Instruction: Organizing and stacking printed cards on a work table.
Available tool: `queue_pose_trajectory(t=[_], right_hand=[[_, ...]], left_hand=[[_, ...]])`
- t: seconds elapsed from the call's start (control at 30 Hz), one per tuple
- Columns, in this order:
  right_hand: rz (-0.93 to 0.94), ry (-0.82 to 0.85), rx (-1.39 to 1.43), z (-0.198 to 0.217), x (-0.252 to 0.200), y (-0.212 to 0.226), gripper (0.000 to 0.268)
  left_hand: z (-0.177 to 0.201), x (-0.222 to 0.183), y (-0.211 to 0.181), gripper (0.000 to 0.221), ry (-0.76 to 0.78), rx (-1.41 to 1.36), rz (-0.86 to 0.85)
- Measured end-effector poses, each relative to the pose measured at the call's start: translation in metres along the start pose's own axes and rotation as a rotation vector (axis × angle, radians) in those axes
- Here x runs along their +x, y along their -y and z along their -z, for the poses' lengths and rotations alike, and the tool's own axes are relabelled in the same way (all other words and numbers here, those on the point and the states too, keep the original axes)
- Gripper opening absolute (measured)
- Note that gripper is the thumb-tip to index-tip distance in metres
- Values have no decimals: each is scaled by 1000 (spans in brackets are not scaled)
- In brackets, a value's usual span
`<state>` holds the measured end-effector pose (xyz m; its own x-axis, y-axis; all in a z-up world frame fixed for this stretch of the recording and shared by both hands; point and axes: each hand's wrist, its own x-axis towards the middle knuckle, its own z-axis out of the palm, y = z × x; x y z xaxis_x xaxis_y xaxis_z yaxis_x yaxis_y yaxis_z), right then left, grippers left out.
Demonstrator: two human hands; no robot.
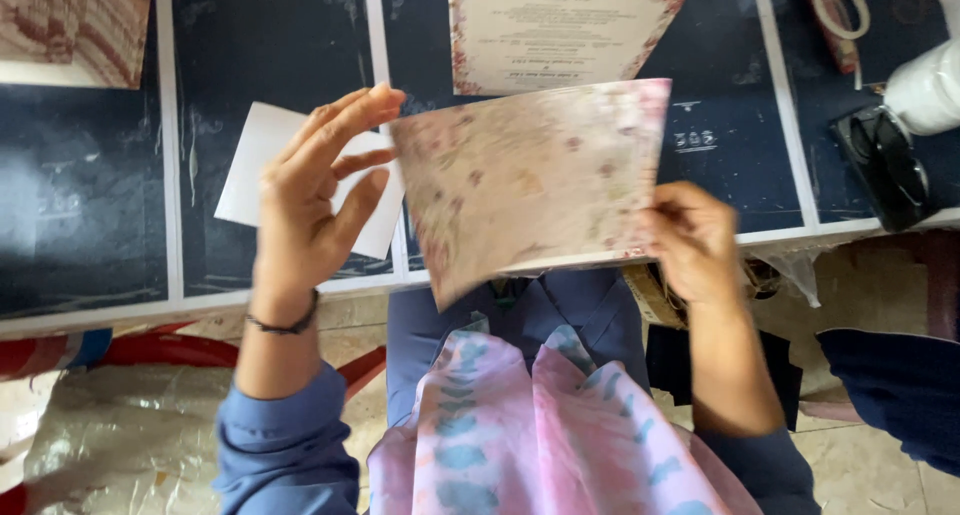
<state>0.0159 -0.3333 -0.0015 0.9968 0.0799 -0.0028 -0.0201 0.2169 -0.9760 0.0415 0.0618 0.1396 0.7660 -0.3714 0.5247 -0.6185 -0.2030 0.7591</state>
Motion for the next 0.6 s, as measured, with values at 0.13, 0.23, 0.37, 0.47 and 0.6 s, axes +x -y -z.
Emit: queue_pose_trajectory(t=[0.13, 0.23, 0.37, 0.47, 0.6], right_hand=[[99, -183, -154, 7, -9, 10, 15], [72, -212, -172, 19, -12, 0, 15], [11, -228, -184, 19, -16, -6, 15], [-5, -235, -175, 13, -15, -8, 12], [-16, -229, -171, 18, -11, -20, 12]], left_hand=[[-45, -42, 54, 27, -221, -58, 421], [-77, -76, 85, 41, -232, -42, 607], [-106, -96, 92, 31, -284, -82, 688], [-117, -110, 106, 16, -319, -108, 677], [-120, -115, 117, 14, -321, -116, 689]])
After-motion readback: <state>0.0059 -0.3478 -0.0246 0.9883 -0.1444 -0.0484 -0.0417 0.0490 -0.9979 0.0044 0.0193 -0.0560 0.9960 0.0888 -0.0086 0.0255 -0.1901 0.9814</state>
